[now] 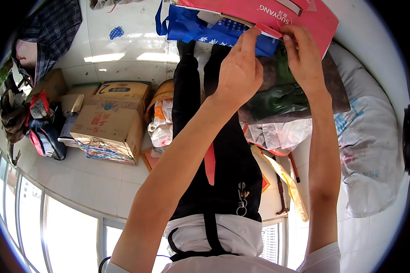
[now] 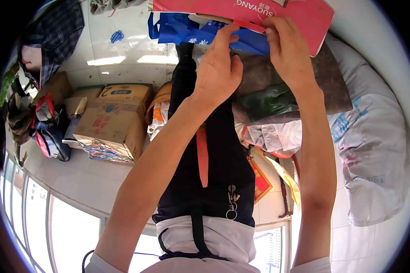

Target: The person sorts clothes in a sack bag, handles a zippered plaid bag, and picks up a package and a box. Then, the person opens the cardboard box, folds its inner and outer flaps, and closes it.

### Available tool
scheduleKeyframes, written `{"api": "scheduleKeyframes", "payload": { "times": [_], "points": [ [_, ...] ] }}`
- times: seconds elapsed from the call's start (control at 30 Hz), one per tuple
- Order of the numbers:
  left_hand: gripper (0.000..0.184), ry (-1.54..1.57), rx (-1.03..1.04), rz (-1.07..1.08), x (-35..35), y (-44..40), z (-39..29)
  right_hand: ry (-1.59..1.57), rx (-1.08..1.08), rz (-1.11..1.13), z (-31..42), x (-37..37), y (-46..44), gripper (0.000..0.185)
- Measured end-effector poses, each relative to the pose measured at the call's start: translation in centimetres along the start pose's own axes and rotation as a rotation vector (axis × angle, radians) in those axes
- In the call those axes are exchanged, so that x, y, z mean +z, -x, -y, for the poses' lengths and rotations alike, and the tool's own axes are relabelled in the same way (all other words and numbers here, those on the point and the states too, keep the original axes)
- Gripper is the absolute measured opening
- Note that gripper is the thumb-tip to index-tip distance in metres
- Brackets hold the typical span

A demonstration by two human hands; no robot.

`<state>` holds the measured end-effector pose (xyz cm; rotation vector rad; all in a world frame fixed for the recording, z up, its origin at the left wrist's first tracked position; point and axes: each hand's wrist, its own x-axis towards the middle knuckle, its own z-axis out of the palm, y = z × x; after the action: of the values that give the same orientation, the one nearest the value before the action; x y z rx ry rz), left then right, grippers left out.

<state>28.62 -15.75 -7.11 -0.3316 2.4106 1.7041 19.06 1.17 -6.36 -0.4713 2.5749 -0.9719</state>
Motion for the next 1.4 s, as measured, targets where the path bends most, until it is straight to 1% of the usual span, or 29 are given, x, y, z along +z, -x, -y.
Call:
{"api": "scheduleKeyframes", "payload": {
  "times": [0.07,0.13,0.17,0.27,0.33,0.43,0.63,0.73,0.83,0.97,1.03,1.17,1.27,1.4],
  "points": [
    [0.063,-0.036,-0.001,0.011,0.0,-0.3,-0.2,-0.161,0.176,0.024,1.4,-0.1,0.1,0.019],
    [0.064,-0.057,-0.014,0.026,0.0,-0.4,-0.6,-0.162,0.132,-0.049,1.5,0.6,0.4,0.016],
    [0.062,-0.018,-0.039,0.021,-0.1,-0.4,-0.7,-0.162,0.112,-0.086,1.4,1.1,0.7,0.015],
    [0.055,0.074,-0.097,0.012,-0.1,-0.3,-0.5,0.077,0.045,-0.211,1.8,2.6,2.0,0.010],
    [0.048,0.106,-0.109,0.013,0.1,-0.2,0.0,0.096,0.081,-0.298,2.3,3.5,2.5,0.010],
    [0.035,0.427,-0.318,-0.113,0.7,-0.6,-0.2,0.073,0.161,-0.385,2.1,4.2,2.3,0.011],
    [0.035,0.770,-0.681,-0.089,0.9,-2.6,-1.0,0.020,0.231,-0.444,1.7,5.0,1.8,0.015],
    [0.037,0.771,-0.673,-0.056,1.1,-3.2,-0.4,0.015,0.223,-0.435,1.6,4.9,1.6,0.016],
    [0.031,0.671,-0.650,-0.052,1.3,-3.7,-0.4,0.017,0.206,-0.420,1.2,4.8,1.6,0.014],
    [0.026,0.652,-0.616,-0.123,2.0,-4.2,-0.2,0.066,0.150,-0.411,0.7,4.6,1.9,0.013],
    [0.024,0.641,-0.583,-0.199,2.2,-4.4,-0.4,0.001,0.173,-0.409,0.8,4.5,1.9,0.012],
    [0.022,0.621,-0.640,-0.175,2.1,-4.5,-1.2,-0.041,0.163,-0.401,0.5,4.4,2.0,0.015],
    [0.023,0.593,-0.715,-0.130,1.9,-4.5,-1.4,0.016,0.060,-0.391,0.1,4.3,2.1,0.021],
    [0.028,0.530,-0.803,-0.130,1.3,-5.0,-2.6,0.117,0.025,-0.357,0.2,4.1,2.0,0.025]
  ]
}}
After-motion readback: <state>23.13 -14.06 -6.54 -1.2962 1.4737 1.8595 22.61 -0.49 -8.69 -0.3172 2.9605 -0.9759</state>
